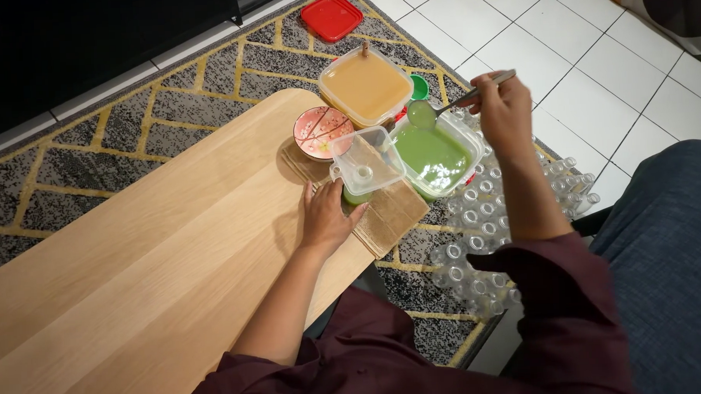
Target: Scooping green liquid from a large container into a smaller one using a spoon
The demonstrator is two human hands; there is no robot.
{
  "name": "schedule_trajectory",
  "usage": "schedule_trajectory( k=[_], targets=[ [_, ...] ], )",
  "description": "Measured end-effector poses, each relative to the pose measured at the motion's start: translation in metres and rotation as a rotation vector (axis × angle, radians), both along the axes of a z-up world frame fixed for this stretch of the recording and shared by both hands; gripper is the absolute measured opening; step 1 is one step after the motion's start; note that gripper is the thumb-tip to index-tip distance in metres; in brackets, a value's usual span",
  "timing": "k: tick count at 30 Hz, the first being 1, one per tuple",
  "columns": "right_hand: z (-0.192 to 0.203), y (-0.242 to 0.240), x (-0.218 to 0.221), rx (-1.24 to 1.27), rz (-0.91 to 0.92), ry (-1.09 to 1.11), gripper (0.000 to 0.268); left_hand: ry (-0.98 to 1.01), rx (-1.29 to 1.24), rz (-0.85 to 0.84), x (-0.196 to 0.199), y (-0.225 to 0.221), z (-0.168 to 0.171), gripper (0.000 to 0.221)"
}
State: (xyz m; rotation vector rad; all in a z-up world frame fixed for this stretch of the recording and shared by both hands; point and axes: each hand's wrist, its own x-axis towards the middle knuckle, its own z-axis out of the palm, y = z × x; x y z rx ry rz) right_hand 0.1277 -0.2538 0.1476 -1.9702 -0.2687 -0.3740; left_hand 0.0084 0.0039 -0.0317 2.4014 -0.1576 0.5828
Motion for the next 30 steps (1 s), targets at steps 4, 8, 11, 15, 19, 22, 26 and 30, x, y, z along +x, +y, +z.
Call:
schedule_trajectory(
  k=[4,8,11,15,19,22,26,30],
  targets=[
    [0.028,0.011,-0.016,-0.007,0.07,-0.057,0.017,0.001,0.026,0.019,0.0,0.0,0.0,0.069],
    [0.036,0.024,-0.024,0.023,0.171,0.026,0.019,0.066,-0.011,-0.028,-0.002,0.002,0.004,0.067],
    [0.044,0.044,-0.038,0.006,0.221,0.064,0.021,0.086,-0.017,-0.032,0.0,0.003,0.004,0.067],
    [0.044,0.06,-0.049,-0.074,0.302,0.059,0.022,0.144,-0.011,-0.041,-0.002,0.003,0.01,0.066],
    [0.041,0.069,-0.057,-0.129,0.306,0.1,0.023,0.109,-0.019,-0.053,-0.003,0.004,0.007,0.065],
    [0.038,0.072,-0.063,-0.155,0.306,0.07,0.021,0.092,-0.017,-0.051,-0.001,0.005,0.002,0.064],
    [0.031,0.07,-0.064,-0.255,0.28,0.043,0.021,0.051,-0.019,-0.051,-0.001,0.004,0.0,0.063],
    [0.034,0.074,-0.072,-0.315,0.239,0.053,0.021,0.092,-0.018,-0.05,-0.002,0.004,0.007,0.064]
  ],
)
